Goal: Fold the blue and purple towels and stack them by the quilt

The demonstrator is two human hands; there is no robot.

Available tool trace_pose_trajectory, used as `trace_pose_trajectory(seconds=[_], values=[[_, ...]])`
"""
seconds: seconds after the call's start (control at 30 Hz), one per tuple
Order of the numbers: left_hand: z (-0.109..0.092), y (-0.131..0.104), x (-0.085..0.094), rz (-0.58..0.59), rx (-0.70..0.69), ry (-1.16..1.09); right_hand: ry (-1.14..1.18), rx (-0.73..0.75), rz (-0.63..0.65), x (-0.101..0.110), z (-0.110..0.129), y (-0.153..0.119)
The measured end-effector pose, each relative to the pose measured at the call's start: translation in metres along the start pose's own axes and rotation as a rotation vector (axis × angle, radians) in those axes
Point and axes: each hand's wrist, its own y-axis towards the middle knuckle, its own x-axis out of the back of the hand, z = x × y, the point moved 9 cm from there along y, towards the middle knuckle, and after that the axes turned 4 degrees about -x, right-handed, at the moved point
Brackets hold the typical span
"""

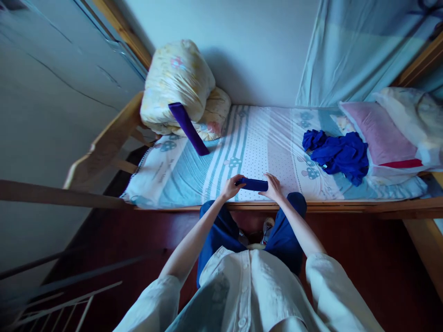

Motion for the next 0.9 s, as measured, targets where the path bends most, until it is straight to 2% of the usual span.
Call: trace_pose_trajectory(seconds=[0.1,0.2,0.3,0.4,0.53,0.67,0.77,0.83,0.9], values=[[-0.051,-0.004,0.006,0.042,-0.126,0.076,0.100,0.090,0.093,0.007,0.039,0.013],[-0.088,-0.008,0.017,0.053,-0.210,0.115,0.188,0.068,0.155,0.006,0.064,0.018],[-0.105,-0.013,0.037,0.018,-0.252,0.119,0.269,0.024,0.115,0.007,0.086,0.019],[-0.101,-0.017,0.065,-0.065,-0.241,0.105,0.343,0.008,0.054,0.002,0.111,0.023],[-0.073,-0.023,0.110,-0.169,-0.195,0.055,0.393,-0.030,0.049,-0.024,0.152,0.039],[-0.026,-0.033,0.166,-0.320,-0.181,-0.093,0.458,-0.067,0.084,-0.062,0.198,0.067],[0.032,-0.043,0.209,-0.472,-0.132,-0.282,0.529,-0.089,0.086,-0.088,0.237,0.104],[0.079,-0.041,0.226,-0.492,-0.051,-0.361,0.568,-0.137,0.076,-0.104,0.261,0.136],[0.126,-0.029,0.235,-0.465,0.044,-0.375,0.607,-0.185,0.070,-0.121,0.286,0.175]])
